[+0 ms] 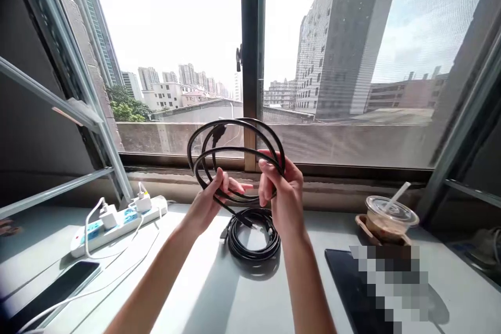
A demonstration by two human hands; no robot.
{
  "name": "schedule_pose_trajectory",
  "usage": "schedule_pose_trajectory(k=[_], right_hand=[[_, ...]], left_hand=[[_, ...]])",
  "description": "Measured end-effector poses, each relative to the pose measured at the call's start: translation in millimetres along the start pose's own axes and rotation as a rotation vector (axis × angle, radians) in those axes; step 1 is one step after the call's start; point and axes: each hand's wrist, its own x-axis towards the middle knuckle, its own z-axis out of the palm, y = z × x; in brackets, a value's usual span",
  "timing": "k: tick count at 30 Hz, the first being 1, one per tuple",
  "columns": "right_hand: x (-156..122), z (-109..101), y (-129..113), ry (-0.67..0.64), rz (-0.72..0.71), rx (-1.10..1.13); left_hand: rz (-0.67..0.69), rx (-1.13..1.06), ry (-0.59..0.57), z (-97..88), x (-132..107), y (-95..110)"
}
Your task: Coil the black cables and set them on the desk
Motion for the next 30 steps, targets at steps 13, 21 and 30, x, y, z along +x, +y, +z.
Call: schedule_pose_trajectory(k=[13, 21, 30], right_hand=[[-1.7, -2.1, 12.0, -0.100, -0.373, -0.628], [-3.2, 1.4, 13.1, -0.119, -0.385, -0.606], [-0.4, -0.6, 16.2, -0.199, -0.464, -0.724]], left_hand=[[0.139, 0.325, 0.204, -21.4, -12.2, 38.0], [0.126, 0.494, 0.244, -26.9, -14.9, 42.2], [0.225, 0.529, 0.367, -27.1, -16.8, 45.1]])
